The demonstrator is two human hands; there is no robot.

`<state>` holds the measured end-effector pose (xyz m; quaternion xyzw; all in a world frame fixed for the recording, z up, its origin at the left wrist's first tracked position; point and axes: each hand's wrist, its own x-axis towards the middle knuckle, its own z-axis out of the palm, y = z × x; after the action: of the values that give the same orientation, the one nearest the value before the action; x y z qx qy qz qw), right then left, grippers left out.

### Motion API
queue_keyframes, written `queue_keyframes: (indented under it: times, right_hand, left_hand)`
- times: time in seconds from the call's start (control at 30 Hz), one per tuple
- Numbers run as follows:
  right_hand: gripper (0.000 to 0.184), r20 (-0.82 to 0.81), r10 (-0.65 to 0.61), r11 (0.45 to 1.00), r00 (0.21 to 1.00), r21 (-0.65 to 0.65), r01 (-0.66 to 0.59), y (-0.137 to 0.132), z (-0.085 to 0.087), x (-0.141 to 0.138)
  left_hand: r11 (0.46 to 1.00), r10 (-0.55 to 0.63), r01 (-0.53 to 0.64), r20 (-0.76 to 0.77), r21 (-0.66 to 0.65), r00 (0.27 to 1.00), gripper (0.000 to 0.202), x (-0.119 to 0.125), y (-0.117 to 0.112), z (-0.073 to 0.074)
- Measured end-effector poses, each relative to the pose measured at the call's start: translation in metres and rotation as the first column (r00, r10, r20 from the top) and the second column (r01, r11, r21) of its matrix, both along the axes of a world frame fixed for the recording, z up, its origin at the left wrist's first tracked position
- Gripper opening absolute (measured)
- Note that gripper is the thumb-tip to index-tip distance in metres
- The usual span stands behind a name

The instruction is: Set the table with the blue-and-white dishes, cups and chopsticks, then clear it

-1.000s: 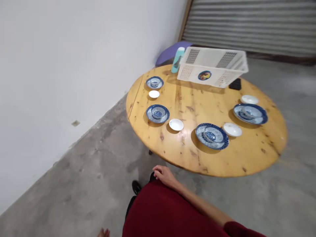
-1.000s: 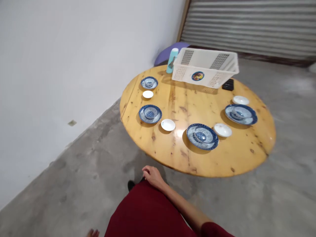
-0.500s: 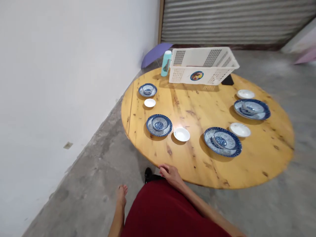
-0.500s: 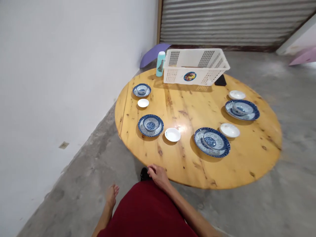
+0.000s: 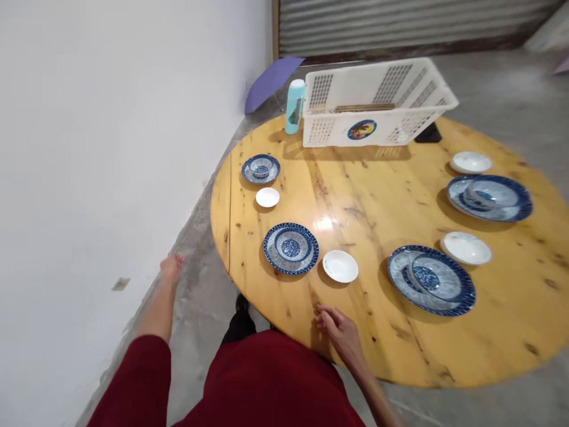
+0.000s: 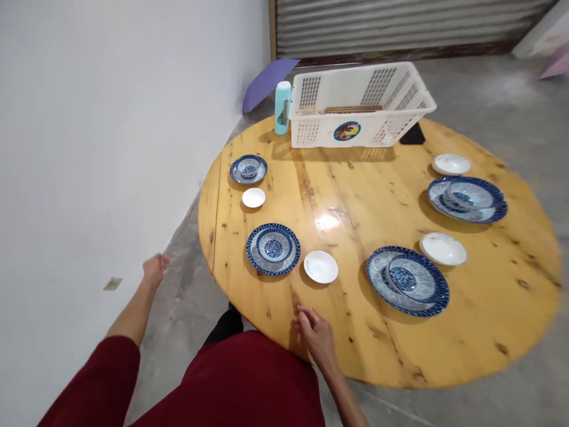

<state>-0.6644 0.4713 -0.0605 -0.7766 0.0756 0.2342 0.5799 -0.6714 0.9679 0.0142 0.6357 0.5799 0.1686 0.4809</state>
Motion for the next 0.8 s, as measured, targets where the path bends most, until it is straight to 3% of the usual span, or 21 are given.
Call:
queue_keyframes:
  times: [0.1, 0.17, 0.27, 0.4, 0.57, 0.67, 0.8]
  right_hand:
    - [0.05, -0.048, -0.13, 0.991, 0.99, -0.051, 0.127, 0.0, -0.003, -0.015]
    - [0.054, -0.073, -0.237, 0.97, 0.969, -0.08, 0.231, 0.008, -0.001, -0.026]
    - [0.058, -0.095, -0.385, 0.919, 0.918, -0.133, 0.372, 0.032, 0.011, -0.041]
    - [0.054, -0.078, -0.522, 0.841, 0.849, -0.211, 0.498, 0.075, 0.029, -0.061]
    - [0.051, -0.123, -0.629, 0.757, 0.768, -0.324, 0.568, 0.12, 0.03, -0.09]
    - [0.052, -0.14, -0.667, 0.721, 0.732, -0.369, 0.587, 0.142, 0.03, -0.1]
    - [0.049, -0.077, -0.63, 0.73, 0.773, -0.4, 0.555, 0.162, 0.042, -0.089]
  left_hand:
    - [0.988, -0.149, 0.148, 0.024, 0.031, 0.989, 0.027, 0.102, 0.032, 0.022]
    - [0.956, -0.291, 0.288, 0.057, 0.06, 0.955, 0.027, 0.169, 0.04, 0.03]
    - [0.868, -0.496, 0.491, 0.083, 0.072, 0.864, 0.027, 0.256, 0.035, 0.033]
    - [0.722, -0.692, 0.689, 0.061, 0.065, 0.719, 0.025, 0.343, 0.017, 0.024]
    - [0.569, -0.82, 0.82, -0.033, 0.06, 0.571, 0.034, 0.413, 0.001, 0.005]
    - [0.488, -0.867, 0.872, -0.097, 0.038, 0.489, 0.041, 0.436, -0.003, -0.004]
    - [0.419, -0.9, 0.908, -0.131, 0.008, 0.416, 0.054, 0.453, -0.011, -0.011]
